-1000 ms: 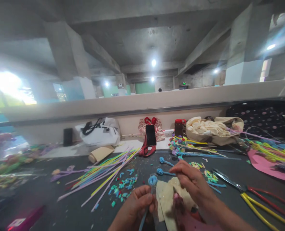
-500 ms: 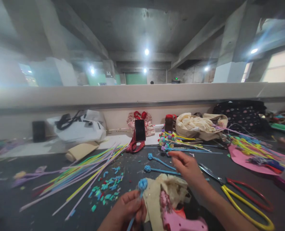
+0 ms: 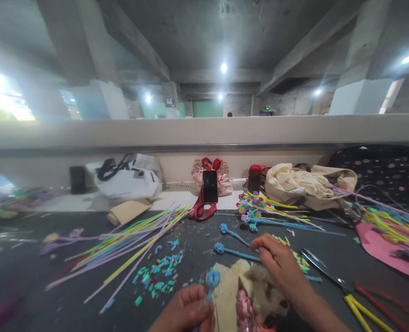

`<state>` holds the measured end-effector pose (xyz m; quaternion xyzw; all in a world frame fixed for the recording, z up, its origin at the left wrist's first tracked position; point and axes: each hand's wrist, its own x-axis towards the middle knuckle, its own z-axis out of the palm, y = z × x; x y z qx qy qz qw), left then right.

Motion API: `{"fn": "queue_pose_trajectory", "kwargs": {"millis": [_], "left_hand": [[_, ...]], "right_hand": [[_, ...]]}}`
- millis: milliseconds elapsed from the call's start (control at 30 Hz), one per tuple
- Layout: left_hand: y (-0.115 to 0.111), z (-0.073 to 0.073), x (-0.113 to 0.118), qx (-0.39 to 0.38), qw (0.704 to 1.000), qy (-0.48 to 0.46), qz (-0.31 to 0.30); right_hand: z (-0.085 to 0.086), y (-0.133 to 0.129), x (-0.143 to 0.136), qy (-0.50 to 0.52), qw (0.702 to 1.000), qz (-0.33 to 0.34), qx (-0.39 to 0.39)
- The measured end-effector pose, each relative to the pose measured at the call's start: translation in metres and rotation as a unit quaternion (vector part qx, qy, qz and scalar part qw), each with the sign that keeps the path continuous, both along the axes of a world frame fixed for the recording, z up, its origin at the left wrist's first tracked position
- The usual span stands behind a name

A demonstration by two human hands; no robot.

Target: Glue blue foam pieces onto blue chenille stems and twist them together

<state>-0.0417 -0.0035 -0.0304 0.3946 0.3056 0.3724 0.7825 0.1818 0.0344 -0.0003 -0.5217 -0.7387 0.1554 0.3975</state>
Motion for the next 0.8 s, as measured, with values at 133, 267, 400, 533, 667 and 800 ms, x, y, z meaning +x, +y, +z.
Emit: {"fn": "queue_pose_trajectory", "kwargs": {"millis": [133,267,400,533,667,800], "left_hand": [[-0.001,0.009,-0.001,-0.003,0.998,-0.002,0.064],[-0.003,0.016,0.0,0.003,0.994,-0.004,0.113],[-0.002,0.019,-0.003,0.01,0.988,-0.006,0.155],[0.0,0.019,-0.007,0.006,0.992,-0.024,0.124],[-0.003,0.021,-0.008,0.02,0.992,-0.04,0.118],[-0.003,0.021,-0.01,0.0,0.989,-0.053,0.136]], "right_hand": [[-0.006,-0.001,-0.001,0.004,0.999,-0.017,-0.032],[-0.012,0.004,0.006,0.007,0.999,-0.034,0.01],[-0.016,0.007,0.008,-0.036,0.999,-0.003,0.032],[-0.015,0.003,0.004,-0.079,0.996,0.039,0.018],[-0.014,-0.001,0.001,-0.104,0.993,0.052,0.022],[-0.013,-0.003,-0.001,-0.13,0.99,0.059,0.023]]}}
